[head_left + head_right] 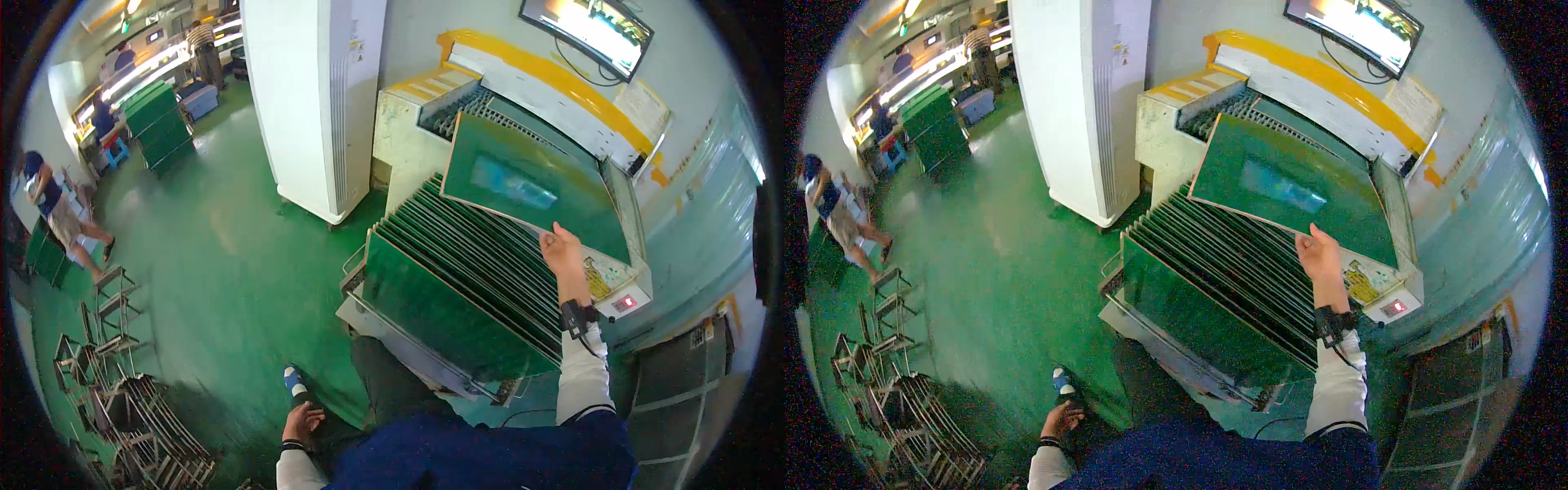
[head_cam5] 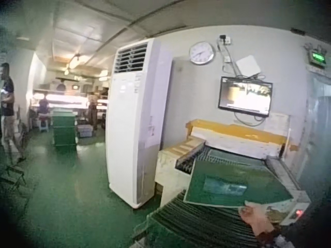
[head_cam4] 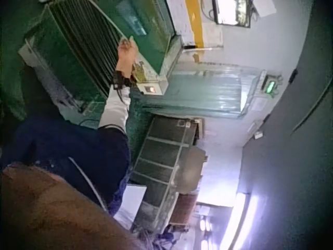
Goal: Moving large green circuit boards from a drying rack into a processing machine.
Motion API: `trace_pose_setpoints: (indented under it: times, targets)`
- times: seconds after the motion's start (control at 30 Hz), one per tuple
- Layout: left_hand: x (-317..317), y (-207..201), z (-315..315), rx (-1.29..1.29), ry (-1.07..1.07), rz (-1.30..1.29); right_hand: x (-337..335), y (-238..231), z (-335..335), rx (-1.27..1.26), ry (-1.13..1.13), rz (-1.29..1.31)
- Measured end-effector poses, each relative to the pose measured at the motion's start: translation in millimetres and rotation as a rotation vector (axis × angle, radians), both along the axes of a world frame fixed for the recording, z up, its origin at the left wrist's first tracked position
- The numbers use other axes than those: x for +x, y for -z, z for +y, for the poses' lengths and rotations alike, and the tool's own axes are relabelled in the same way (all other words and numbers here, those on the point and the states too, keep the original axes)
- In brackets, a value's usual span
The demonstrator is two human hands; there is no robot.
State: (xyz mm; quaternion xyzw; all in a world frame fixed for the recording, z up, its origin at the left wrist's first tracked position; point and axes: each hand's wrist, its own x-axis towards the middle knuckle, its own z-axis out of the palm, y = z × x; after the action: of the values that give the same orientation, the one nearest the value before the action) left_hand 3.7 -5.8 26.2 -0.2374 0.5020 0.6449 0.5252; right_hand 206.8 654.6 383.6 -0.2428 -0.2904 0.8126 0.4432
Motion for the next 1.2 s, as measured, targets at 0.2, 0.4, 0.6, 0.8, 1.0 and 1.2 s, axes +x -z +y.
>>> trace_pose_setpoints:
  times: [0.2, 0.4, 0.6, 0.8, 1.0, 1.2]
  targets:
    - [1, 2, 5, -0.044, -0.027, 0.021, -34, 20, 48, 0.006, 0.028, -0.011]
    - [1, 9, 1, -0.098, 0.093, 0.012, -65, 23, 60, -0.119, 0.139, -0.016]
    - [3, 2, 8, -0.060, 0.012, 0.011, -73, 29, 56, -0.102, -0.061, -0.059]
    - [3, -8, 14, -0.101, 0.051, 0.057, -79, 36, 86, -0.165, 0.023, -0.021]
    - [3, -1, 11, -0.114, 0.076, 0.020, -83, 44, 98, -0.113, 0.010, -0.053]
    - [7, -6, 17, -0.147, 0.045, 0.024, -84, 45, 111, -0.097, -0.111, -0.123]
